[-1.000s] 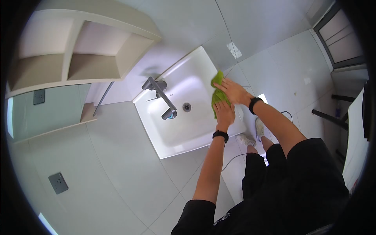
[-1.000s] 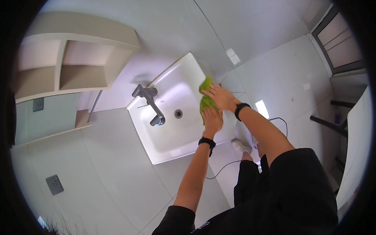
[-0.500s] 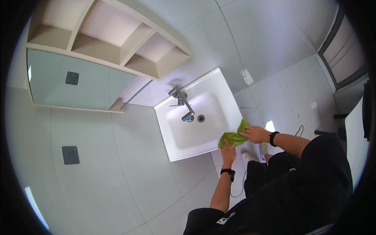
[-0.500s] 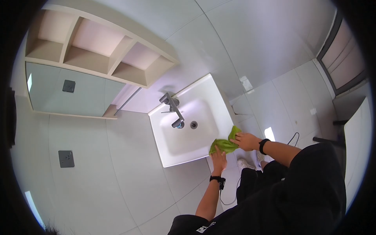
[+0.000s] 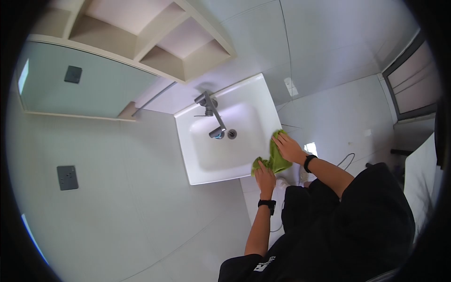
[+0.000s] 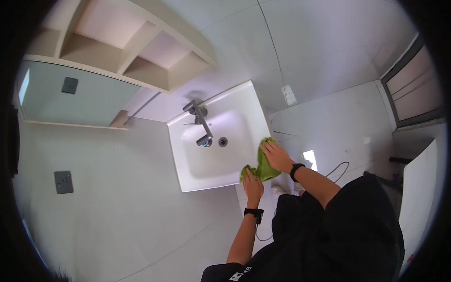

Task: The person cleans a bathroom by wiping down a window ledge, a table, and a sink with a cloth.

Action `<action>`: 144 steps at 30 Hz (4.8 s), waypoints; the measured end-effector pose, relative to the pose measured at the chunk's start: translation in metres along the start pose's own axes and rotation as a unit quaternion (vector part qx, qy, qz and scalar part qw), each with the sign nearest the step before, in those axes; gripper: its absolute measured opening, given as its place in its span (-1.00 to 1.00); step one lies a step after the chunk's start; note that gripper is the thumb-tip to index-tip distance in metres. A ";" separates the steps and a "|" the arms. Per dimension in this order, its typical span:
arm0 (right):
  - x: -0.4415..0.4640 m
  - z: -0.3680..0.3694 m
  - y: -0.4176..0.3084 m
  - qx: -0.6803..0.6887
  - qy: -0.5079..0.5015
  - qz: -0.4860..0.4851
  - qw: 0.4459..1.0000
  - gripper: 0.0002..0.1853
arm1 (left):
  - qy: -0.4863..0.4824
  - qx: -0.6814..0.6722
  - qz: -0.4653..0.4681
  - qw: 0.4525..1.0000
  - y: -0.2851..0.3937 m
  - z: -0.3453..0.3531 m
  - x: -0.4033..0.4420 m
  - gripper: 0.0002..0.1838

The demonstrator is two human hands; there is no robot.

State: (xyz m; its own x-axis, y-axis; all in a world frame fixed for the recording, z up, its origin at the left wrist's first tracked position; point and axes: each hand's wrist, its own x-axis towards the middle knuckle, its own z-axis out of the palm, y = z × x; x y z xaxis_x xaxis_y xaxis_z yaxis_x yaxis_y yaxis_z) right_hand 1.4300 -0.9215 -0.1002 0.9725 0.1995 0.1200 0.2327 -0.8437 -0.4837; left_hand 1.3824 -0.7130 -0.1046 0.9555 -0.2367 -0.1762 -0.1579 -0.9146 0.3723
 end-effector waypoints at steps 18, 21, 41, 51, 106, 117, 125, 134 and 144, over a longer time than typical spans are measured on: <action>0.165 0.039 0.085 -0.083 0.022 -0.018 0.996 -0.25 | 0.170 0.067 -0.121 0.976 0.097 0.071 0.156 -0.18; 0.178 0.036 0.093 -0.083 0.015 -0.041 0.996 -0.24 | 0.165 0.041 -0.129 0.977 0.103 0.071 0.167 -0.18; 0.211 0.008 0.105 -0.140 -0.060 -0.087 0.984 -0.19 | -0.004 -0.189 -0.104 0.977 0.117 0.016 0.177 -0.04; 0.219 -0.004 0.097 -0.143 -0.093 -0.079 0.982 -0.19 | 0.068 -0.147 -0.052 0.985 0.121 0.020 0.185 -0.13; 0.175 -0.013 0.125 -0.106 -0.103 -0.351 0.925 -0.29 | 0.191 -0.078 -0.153 0.966 0.153 0.038 0.120 -0.27; 0.028 0.000 0.040 -0.034 -0.224 -0.427 0.875 -0.33 | 0.225 -0.121 -0.210 0.944 0.109 0.027 -0.010 -0.39; 0.021 0.002 -0.005 -0.063 -0.297 -0.433 0.849 -0.36 | 0.219 -0.064 -0.213 0.950 0.057 0.020 -0.018 -0.38; 0.035 0.003 -0.025 -0.013 -0.347 -0.512 0.786 -0.51 | 0.133 -0.066 -0.221 0.964 -0.009 -0.011 -0.009 -0.38; 0.054 0.058 -0.097 0.021 -0.321 -0.491 0.810 -0.44 | 0.166 -0.061 -0.196 0.964 -0.104 -0.047 0.007 -0.39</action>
State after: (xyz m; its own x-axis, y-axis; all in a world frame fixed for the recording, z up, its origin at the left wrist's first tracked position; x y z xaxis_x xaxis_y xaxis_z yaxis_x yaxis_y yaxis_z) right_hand 1.4604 -0.8002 -0.0973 0.1171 0.9931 -0.0036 0.8821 -0.1057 -0.4591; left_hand 1.4170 -0.6041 -0.1012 0.9661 0.2564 -0.0305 0.2430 -0.8627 0.4436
